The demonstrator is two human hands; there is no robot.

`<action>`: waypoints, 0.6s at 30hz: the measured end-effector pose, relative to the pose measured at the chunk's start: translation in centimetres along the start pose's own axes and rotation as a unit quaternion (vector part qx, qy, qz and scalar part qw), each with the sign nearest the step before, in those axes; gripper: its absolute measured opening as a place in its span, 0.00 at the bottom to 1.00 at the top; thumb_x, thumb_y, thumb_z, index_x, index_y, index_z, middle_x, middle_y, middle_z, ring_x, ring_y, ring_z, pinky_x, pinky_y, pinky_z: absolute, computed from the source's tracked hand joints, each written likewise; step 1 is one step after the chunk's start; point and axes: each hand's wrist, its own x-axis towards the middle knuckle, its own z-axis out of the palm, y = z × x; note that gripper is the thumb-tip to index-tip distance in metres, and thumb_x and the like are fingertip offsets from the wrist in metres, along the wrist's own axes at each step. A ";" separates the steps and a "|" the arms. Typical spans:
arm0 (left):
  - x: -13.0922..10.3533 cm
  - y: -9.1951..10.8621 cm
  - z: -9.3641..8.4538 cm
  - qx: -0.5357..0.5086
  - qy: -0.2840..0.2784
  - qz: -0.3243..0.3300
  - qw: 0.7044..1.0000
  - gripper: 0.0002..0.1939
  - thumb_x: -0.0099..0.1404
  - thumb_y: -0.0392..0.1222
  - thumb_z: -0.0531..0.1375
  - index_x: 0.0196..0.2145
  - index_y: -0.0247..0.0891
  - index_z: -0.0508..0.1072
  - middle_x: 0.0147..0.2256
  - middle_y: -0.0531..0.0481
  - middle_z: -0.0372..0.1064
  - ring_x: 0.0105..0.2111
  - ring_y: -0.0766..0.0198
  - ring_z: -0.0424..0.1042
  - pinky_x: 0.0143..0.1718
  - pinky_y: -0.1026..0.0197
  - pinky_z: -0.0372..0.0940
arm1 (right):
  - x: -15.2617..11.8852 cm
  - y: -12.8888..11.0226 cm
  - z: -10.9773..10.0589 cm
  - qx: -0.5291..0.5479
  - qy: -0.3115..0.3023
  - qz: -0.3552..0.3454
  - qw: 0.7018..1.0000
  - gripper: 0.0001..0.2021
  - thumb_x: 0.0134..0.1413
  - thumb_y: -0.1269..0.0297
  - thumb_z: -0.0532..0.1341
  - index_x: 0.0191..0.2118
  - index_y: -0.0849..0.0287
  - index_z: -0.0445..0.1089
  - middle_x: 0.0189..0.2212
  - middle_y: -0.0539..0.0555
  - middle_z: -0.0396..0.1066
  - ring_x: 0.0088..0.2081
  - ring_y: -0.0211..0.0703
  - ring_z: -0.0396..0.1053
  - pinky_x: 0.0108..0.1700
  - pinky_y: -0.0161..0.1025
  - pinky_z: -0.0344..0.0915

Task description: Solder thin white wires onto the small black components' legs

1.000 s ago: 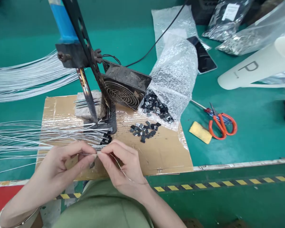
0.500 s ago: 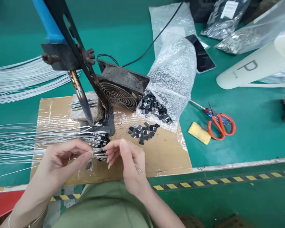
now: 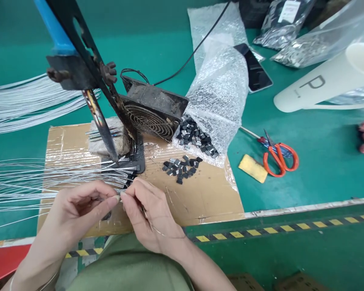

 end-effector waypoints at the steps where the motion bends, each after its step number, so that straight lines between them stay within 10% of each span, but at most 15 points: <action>1: 0.0 0.3 0.1 -0.008 0.001 -0.007 1.000 0.10 0.68 0.45 0.65 0.30 0.41 0.78 0.24 0.52 0.69 0.23 0.66 0.60 0.24 0.63 0.54 | -0.1 0.1 0.1 0.003 0.005 -0.007 1.000 0.13 0.73 0.67 0.56 0.31 0.56 0.63 0.28 0.47 0.61 0.30 0.36 0.60 0.33 0.36 0.57; 9: -0.2 2.1 1.1 -0.067 0.123 -0.023 0.990 0.08 0.64 0.41 0.68 0.28 0.39 0.77 0.23 0.55 0.67 0.24 0.69 0.60 0.26 0.67 0.53 | -0.4 0.7 0.7 0.110 0.225 0.053 0.967 0.18 0.74 0.62 0.59 0.28 0.56 0.67 0.20 0.43 0.59 0.21 0.32 0.56 0.25 0.33 0.54; 18: 0.0 0.5 0.5 -0.028 0.063 0.018 0.997 0.10 0.69 0.44 0.66 0.31 0.38 0.78 0.24 0.54 0.68 0.23 0.69 0.58 0.24 0.66 0.51 | 0.4 -0.1 1.3 0.262 0.124 0.097 0.952 0.07 0.66 0.62 0.68 0.40 0.50 0.86 0.31 0.50 0.75 0.20 0.28 0.65 0.20 0.28 0.63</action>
